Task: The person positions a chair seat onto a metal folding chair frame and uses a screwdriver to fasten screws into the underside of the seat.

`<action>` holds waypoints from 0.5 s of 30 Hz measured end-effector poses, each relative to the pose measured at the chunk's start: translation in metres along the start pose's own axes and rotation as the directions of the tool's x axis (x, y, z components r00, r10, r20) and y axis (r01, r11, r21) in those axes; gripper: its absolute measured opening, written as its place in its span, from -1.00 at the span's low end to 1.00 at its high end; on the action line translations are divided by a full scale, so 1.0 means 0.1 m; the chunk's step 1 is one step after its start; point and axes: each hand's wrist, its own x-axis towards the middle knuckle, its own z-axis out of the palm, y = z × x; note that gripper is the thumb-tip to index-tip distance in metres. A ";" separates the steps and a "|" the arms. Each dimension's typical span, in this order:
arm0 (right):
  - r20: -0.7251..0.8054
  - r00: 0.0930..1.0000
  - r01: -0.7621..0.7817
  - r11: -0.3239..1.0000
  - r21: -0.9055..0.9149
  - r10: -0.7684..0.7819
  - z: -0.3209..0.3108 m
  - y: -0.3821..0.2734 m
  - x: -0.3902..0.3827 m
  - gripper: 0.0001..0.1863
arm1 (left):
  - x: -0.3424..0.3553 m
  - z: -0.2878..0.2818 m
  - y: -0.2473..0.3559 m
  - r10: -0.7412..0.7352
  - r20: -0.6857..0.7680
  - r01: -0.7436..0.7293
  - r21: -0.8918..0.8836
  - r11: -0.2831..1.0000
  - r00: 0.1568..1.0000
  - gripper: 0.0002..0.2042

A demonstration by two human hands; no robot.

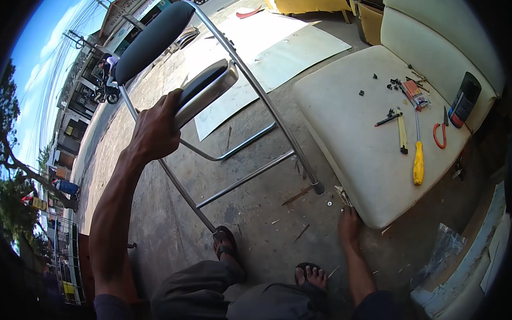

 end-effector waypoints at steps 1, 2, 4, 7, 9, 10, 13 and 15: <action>0.038 0.998 -0.044 0.997 0.060 0.042 0.00 -0.05 0.00 -0.82 | 0.01 -0.01 -0.04 -0.016 0.024 0.016 -0.004 1.000 1.000 -0.35; 0.103 0.991 -0.093 0.990 0.105 0.082 -0.07 -0.17 -0.03 -0.85 | -0.06 0.03 -0.09 -0.043 0.069 0.045 -0.019 0.999 0.997 -0.36; 0.157 0.962 -0.252 0.945 0.208 0.221 -0.17 -0.11 0.00 -0.84 | 0.09 -0.01 0.02 -0.013 0.060 0.015 -0.033 0.999 0.998 -0.37; 0.334 0.872 -0.486 0.721 0.494 0.358 -0.02 -0.48 -0.14 -0.75 | 0.18 -0.02 -0.16 0.056 0.013 -0.056 0.006 0.998 0.998 -0.38; 0.605 0.776 -0.596 0.521 0.611 0.178 -0.22 -1.29 -0.09 -0.69 | 0.15 0.03 -0.34 0.035 0.051 -0.035 0.007 0.999 0.998 -0.38; 0.732 0.681 -0.667 0.439 0.601 0.033 -0.23 -1.62 0.06 -0.65 | 0.18 0.00 -0.37 0.016 0.062 -0.017 0.009 1.000 0.998 -0.39; 0.719 0.675 -0.654 0.315 0.688 -0.169 0.00 -2.30 0.57 -0.57 | 0.42 -0.03 -0.33 0.004 0.058 -0.004 0.004 1.000 0.998 -0.43; 0.704 0.679 -0.617 0.356 0.701 -0.207 0.12 -2.62 0.82 -0.56 | 0.50 0.00 -0.48 0.022 0.019 -0.022 -0.007 1.000 1.000 -0.45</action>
